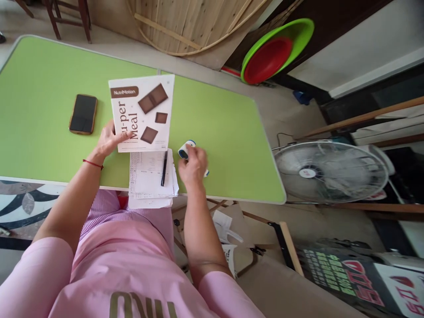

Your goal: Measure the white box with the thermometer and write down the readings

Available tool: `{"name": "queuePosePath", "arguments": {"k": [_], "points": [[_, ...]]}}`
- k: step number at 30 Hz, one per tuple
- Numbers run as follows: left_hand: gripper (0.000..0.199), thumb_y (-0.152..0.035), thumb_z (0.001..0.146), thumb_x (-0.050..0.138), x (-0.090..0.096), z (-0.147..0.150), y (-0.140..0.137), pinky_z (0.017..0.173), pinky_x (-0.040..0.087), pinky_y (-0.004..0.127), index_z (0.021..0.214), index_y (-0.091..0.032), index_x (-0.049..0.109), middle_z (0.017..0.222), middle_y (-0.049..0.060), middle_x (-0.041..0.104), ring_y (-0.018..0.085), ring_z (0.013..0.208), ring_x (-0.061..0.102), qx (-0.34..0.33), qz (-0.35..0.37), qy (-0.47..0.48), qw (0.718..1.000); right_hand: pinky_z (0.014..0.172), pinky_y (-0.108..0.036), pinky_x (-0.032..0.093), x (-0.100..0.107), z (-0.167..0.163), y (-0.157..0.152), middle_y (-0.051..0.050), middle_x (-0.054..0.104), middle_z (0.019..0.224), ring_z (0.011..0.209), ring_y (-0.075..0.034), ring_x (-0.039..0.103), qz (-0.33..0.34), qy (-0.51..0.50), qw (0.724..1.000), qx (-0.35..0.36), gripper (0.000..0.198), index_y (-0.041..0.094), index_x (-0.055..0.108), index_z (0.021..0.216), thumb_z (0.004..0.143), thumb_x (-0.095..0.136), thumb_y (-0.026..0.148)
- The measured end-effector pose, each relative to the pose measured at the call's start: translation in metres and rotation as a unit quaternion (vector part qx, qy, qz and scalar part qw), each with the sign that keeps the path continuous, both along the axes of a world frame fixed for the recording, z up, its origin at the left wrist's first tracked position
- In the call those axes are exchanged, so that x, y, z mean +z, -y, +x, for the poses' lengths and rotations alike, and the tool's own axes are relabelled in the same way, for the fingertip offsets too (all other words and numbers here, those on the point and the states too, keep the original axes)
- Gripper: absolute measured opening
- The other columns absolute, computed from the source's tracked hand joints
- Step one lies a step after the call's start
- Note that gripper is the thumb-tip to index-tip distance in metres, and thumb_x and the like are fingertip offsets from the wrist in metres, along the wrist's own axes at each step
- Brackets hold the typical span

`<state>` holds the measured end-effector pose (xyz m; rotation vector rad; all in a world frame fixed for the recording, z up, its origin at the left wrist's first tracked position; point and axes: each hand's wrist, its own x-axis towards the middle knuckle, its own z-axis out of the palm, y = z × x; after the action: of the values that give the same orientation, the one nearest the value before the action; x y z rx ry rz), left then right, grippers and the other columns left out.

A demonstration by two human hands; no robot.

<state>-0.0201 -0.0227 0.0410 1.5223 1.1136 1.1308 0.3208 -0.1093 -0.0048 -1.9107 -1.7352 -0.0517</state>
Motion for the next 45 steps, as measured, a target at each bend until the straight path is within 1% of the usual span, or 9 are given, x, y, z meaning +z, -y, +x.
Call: {"name": "queuePosePath", "arguments": {"k": [2, 5, 8, 12, 15, 18, 23, 32, 45], "points": [[0.095, -0.095, 0.068, 0.089, 0.000, 0.003, 0.002, 0.111, 0.066, 0.070, 0.122, -0.019, 0.073, 0.131, 0.022, 0.085, 0.051, 0.128, 0.081, 0.006, -0.032, -0.033, 0.999, 0.098, -0.058, 0.061, 0.009, 0.018, -0.003, -0.019, 0.074, 0.114, 0.113, -0.039, 0.069, -0.059, -0.008, 0.995, -0.086, 0.036, 0.020, 0.082, 0.122, 0.091, 0.072, 0.035], [0.093, -0.091, 0.067, 0.092, -0.003, 0.006, 0.004, 0.112, 0.064, 0.071, 0.123, -0.020, 0.072, 0.131, 0.022, 0.084, 0.053, 0.131, 0.079, 0.012, -0.058, -0.079, 0.995, 0.091, -0.053, 0.061, 0.020, 0.036, -0.005, -0.014, 0.074, 0.095, 0.098, -0.036, 0.070, -0.180, -0.058, 0.974, -0.123, 0.023, 0.023, 0.078, 0.100, 0.085, 0.079, 0.042], [0.092, -0.088, 0.070, 0.092, -0.006, 0.006, 0.005, 0.114, 0.064, 0.068, 0.129, -0.022, 0.069, 0.134, 0.020, 0.083, 0.052, 0.135, 0.078, 0.005, -0.049, -0.081, 0.996, 0.086, -0.048, 0.061, 0.030, 0.026, 0.005, -0.012, 0.077, 0.093, 0.092, -0.033, 0.071, -0.146, -0.156, 0.971, -0.109, 0.026, 0.025, 0.074, 0.096, 0.083, 0.077, 0.047], [0.095, -0.091, 0.072, 0.089, -0.009, 0.005, 0.003, 0.115, 0.064, 0.064, 0.133, -0.023, 0.065, 0.139, 0.020, 0.082, 0.050, 0.137, 0.077, -0.005, -0.014, -0.069, 0.997, 0.071, -0.039, 0.059, 0.035, -0.038, 0.042, -0.005, 0.076, 0.089, 0.078, -0.025, 0.069, -0.034, -0.383, 0.923, 0.021, 0.037, 0.026, 0.072, 0.102, 0.089, 0.070, 0.061], [0.097, -0.097, 0.071, 0.086, -0.010, 0.005, 0.001, 0.111, 0.066, 0.062, 0.130, -0.023, 0.065, 0.136, 0.019, 0.083, 0.047, 0.132, 0.080, -0.016, 0.003, -0.050, 0.999, 0.062, -0.034, 0.054, 0.033, -0.098, 0.063, 0.001, 0.068, 0.076, 0.066, -0.019, 0.062, -0.085, -0.498, 0.855, 0.119, 0.037, 0.028, 0.070, 0.097, 0.091, 0.071, 0.065], [0.099, -0.100, 0.070, 0.086, -0.011, 0.005, 0.001, 0.110, 0.066, 0.060, 0.131, -0.025, 0.065, 0.132, 0.016, 0.085, 0.045, 0.128, 0.082, -0.030, 0.013, -0.034, 0.999, 0.056, -0.032, 0.048, 0.032, -0.135, 0.064, 0.003, 0.058, 0.069, 0.061, -0.017, 0.054, -0.107, -0.565, 0.813, 0.093, 0.041, 0.028, 0.067, 0.091, 0.089, 0.072, 0.068], [0.097, -0.095, 0.071, 0.091, -0.014, 0.000, 0.000, 0.115, 0.064, 0.061, 0.133, -0.024, 0.067, 0.136, 0.017, 0.084, 0.046, 0.133, 0.079, -0.038, 0.025, -0.031, 0.998, 0.060, -0.033, 0.045, 0.038, -0.144, 0.056, 0.003, 0.058, 0.071, 0.064, -0.016, 0.051, -0.117, -0.594, 0.794, 0.057, 0.047, 0.026, 0.069, 0.089, 0.081, 0.078, 0.071], [0.085, -0.087, 0.071, 0.099, -0.027, -0.010, -0.011, 0.093, 0.067, 0.051, 0.121, -0.023, 0.073, 0.116, 0.012, 0.088, 0.036, 0.107, 0.083, -0.021, 0.050, -0.010, 0.998, 0.071, -0.036, 0.051, 0.045, -0.161, 0.055, 0.001, 0.064, 0.074, 0.076, -0.022, 0.061, -0.121, -0.620, 0.774, 0.035, 0.048, 0.026, 0.075, 0.093, 0.079, 0.081, 0.071], [0.095, -0.100, 0.074, 0.087, -0.003, -0.018, -0.018, 0.099, 0.069, 0.053, 0.123, -0.020, 0.076, 0.122, 0.016, 0.088, 0.036, 0.110, 0.083, -0.059, 0.055, -0.065, 0.995, 0.069, -0.036, 0.046, 0.059, -0.174, 0.045, 0.004, 0.058, 0.071, 0.071, -0.018, 0.055, -0.100, -0.683, 0.720, 0.071, 0.056, 0.028, 0.063, 0.082, 0.072, 0.086, 0.077]]}}
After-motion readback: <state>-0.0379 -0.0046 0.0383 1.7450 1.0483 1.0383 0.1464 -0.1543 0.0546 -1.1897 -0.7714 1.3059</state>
